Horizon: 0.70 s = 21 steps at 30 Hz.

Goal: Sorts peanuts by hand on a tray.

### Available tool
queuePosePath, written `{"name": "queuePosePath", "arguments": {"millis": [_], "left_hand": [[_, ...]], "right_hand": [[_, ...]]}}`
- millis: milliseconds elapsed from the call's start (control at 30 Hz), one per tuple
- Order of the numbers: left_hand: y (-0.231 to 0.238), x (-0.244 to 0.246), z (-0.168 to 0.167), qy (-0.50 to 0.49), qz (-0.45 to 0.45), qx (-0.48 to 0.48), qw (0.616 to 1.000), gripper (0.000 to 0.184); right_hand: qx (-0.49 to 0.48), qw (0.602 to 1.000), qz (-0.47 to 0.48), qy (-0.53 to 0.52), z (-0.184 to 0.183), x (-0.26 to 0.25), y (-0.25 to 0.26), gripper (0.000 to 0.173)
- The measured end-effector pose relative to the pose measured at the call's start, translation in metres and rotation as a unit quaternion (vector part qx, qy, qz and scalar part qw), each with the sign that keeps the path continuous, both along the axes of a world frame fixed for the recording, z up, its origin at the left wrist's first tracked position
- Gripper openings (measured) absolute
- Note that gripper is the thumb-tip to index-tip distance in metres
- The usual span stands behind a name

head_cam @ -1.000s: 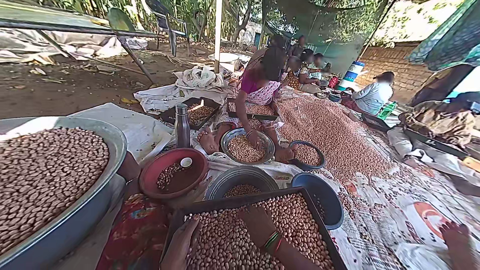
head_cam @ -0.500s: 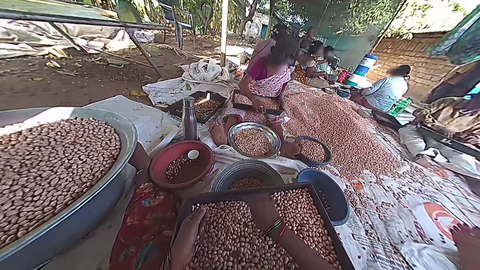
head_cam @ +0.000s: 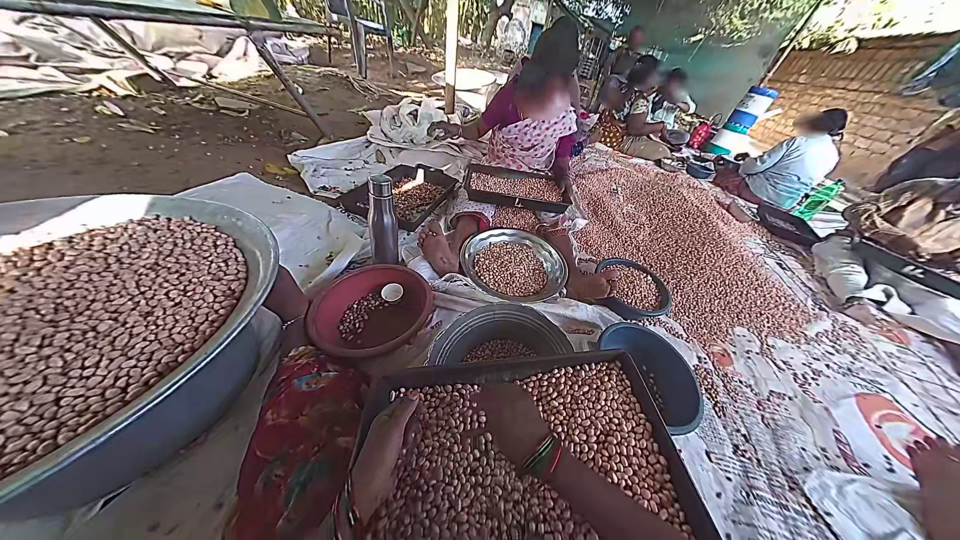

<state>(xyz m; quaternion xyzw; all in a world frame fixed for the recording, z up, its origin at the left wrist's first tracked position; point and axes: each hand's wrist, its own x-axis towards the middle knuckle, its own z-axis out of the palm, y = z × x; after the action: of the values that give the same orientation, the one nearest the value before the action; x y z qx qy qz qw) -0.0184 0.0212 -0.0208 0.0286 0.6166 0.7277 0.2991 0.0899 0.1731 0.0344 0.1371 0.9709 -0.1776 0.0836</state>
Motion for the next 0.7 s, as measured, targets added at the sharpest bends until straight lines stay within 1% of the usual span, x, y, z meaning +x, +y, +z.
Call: {"name": "queuePosePath", "arguments": {"millis": [67,100,167,267,367,433,567,633,700], "left_hand": [[-0.001,0.001,0.002,-0.01,-0.004,0.004,1.0,0.035],[-0.001,0.002,0.003,-0.013,-0.005,0.009,1.0,0.035],[-0.003,0.002,0.005,-0.016,-0.01,0.014,1.0,0.035],[-0.005,0.002,0.007,-0.018,-0.011,0.018,1.0,0.033],[-0.005,0.0,0.01,-0.021,-0.02,0.013,0.999,0.031],[-0.004,0.0,0.012,-0.025,-0.02,0.023,0.999,0.03],[-0.006,0.0,0.013,-0.037,-0.016,0.038,0.998,0.031],[-0.007,0.0,0.013,-0.042,-0.011,0.046,0.998,0.032],[-0.007,0.0,0.013,-0.045,0.0,0.058,0.997,0.033]], "right_hand": [[-0.002,0.996,-0.051,-0.068,0.006,-0.007,0.017,0.043],[-0.024,0.995,-0.048,-0.085,0.005,-0.009,0.023,0.044],[-0.089,0.995,-0.039,-0.033,0.003,-0.007,0.027,0.04],[-0.131,0.986,-0.076,0.067,0.015,-0.003,0.032,0.034],[-0.125,0.985,-0.097,0.072,0.021,0.001,0.039,0.032],[-0.111,0.99,-0.081,0.043,0.019,0.005,0.035,0.032],[-0.07,0.997,-0.015,-0.042,0.012,0.008,0.016,0.033],[-0.054,0.992,0.008,-0.111,0.013,0.007,0.008,0.035],[-0.046,0.988,0.023,-0.148,0.013,0.006,0.003,0.035]]}}
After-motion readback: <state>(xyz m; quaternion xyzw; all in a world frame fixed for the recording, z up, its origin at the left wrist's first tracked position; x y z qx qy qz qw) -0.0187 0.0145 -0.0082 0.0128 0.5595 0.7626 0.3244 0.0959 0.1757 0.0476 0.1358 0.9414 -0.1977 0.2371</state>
